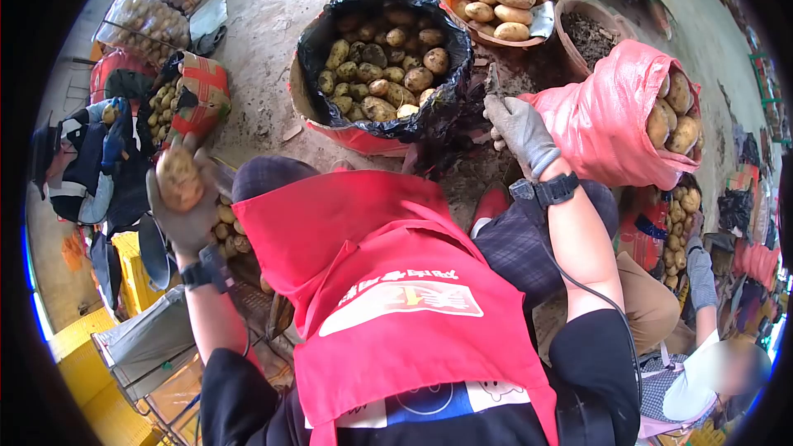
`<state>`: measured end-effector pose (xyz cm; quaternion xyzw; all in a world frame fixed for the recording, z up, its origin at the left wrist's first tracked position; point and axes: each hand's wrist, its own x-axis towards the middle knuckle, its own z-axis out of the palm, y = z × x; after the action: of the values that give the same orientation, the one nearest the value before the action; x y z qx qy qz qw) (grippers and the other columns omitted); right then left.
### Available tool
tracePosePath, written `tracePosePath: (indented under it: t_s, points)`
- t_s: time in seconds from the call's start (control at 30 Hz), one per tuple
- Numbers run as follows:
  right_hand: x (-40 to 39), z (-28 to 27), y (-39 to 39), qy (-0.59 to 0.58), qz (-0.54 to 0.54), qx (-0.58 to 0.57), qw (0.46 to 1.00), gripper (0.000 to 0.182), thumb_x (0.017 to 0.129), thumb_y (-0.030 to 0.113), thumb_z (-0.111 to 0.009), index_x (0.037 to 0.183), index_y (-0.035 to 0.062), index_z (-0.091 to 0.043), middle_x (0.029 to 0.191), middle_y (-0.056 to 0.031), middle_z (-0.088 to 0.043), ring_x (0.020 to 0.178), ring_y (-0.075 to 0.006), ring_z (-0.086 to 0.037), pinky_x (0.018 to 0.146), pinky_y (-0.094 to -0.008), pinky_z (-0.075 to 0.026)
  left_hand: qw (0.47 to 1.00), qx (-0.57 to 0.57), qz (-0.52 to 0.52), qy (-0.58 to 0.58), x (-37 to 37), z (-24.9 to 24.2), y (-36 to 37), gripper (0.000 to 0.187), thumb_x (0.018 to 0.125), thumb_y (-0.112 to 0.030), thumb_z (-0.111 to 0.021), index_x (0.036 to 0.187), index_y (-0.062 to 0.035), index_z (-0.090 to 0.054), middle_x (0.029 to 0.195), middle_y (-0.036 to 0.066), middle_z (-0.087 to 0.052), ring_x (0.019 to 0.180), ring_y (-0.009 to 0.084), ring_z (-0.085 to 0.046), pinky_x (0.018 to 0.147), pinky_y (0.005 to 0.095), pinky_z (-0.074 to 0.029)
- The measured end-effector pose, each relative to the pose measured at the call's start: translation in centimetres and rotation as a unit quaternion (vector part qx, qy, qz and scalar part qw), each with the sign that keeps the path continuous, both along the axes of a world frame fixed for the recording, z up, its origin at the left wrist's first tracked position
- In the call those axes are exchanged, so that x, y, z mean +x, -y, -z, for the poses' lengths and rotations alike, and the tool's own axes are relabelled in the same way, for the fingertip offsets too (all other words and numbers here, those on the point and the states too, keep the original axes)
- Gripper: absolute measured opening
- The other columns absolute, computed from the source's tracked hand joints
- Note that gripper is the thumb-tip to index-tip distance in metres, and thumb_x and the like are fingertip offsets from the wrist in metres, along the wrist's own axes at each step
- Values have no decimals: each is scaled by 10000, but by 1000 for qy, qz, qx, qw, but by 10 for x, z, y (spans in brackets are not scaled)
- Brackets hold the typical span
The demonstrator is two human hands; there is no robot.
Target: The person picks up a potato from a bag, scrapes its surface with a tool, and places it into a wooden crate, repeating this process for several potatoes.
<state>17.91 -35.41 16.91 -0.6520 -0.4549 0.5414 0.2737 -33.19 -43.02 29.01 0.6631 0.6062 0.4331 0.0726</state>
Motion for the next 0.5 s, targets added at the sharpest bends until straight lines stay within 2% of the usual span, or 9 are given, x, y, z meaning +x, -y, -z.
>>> tracePosePath:
  t_s: [0.03, 0.07, 0.1, 0.13, 0.17, 0.23, 0.33, 0.47, 0.5]
  points:
    - [-1, 0, 0, 4, 5, 4, 1000, 485, 1066, 484, -617, 991, 10, -687, 783, -12, -612, 640, -94, -556, 554, -270, -483, 919, -45, -15, 391, -28, 11, 16, 418, 953, -82, -742, 1328, 46, -609, 1350, 144, -703, 1249, 212, -667, 1027, 327, -557]
    - [-3, 0, -1, 7, 5, 6, 1000, 476, 1063, 482, -623, 1011, 13, -689, 802, -14, -623, 643, -90, -557, 559, -268, -486, 691, -84, -26, 718, -64, 28, 36, 374, 964, -92, -737, 1295, 45, -628, 1287, 126, -734, 1181, 227, -705, 1011, 319, -568]
    - [-4, 0, -1, 8, 5, 7, 1000, 476, 1063, 482, -623, 1011, 13, -689, 802, -14, -623, 643, -90, -557, 559, -268, -486, 822, -158, -81, 541, -162, 109, 72, 501, 1071, -452, -577, 1422, -94, -593, 1395, 114, -681, 1291, 241, -644, 1138, 363, -503]
    - [-4, -1, 0, 6, 1, 14, 1000, 467, 1063, 477, -623, 1015, 17, -689, 794, -10, -619, 639, -88, -557, 557, -264, -482, 648, -214, -115, 722, -189, 135, 107, 521, 1033, -509, -618, 1371, -113, -627, 1348, 116, -687, 1222, 262, -667, 1072, 393, -555]
    - [-6, -2, 2, 5, -2, 17, 1000, 459, 1063, 472, -623, 1019, 20, -689, 786, -6, -616, 636, -86, -558, 556, -260, -478, 603, -211, -315, 701, -226, 192, 138, 520, 980, -544, -660, 1292, -129, -671, 1251, 109, -713, 1092, 264, -700, 980, 429, -606]
    - [-12, -19, 4, 22, 5, -2, 1000, 449, 1065, 466, -621, 1018, 24, -690, 772, -2, -608, 627, -84, -557, 553, -255, -471, 623, -384, -250, 634, -273, 242, 216, 520, 935, -537, -697, 1225, -106, -696, 1134, 88, -738, 979, 264, -712, 922, 429, -626]
    - [-15, -31, 2, 38, 18, -15, 999, 434, 1065, 459, -619, 1016, 34, -691, 747, 3, -593, 607, -80, -554, 549, -245, -460, 446, -126, -429, 776, -304, 288, 215, 609, 921, -519, -716, 1295, -44, -647, 1253, 155, -687, 1118, 294, -679, 967, 409, -612]
    - [-21, -29, -9, 4, 48, 21, 999, 404, 1072, 414, -621, 1051, 21, -710, 733, -20, -604, 596, -93, -565, 556, -244, -465, 670, -193, -318, 643, -259, 157, 46, 717, 1039, -432, -655, 1557, 7, -425, 1540, 197, -530, 1440, 286, -527, 1162, 367, -505]
    - [-26, -35, -12, -11, 69, 47, 996, 392, 1077, 390, -620, 1068, 11, -716, 733, -27, -609, 600, -98, -570, 559, -248, -469, 841, -205, -144, 479, -264, 158, 5, 580, 1094, -285, -520, 1589, -14, -385, 1593, 173, -486, 1491, 267, -463, 1217, 361, -434]
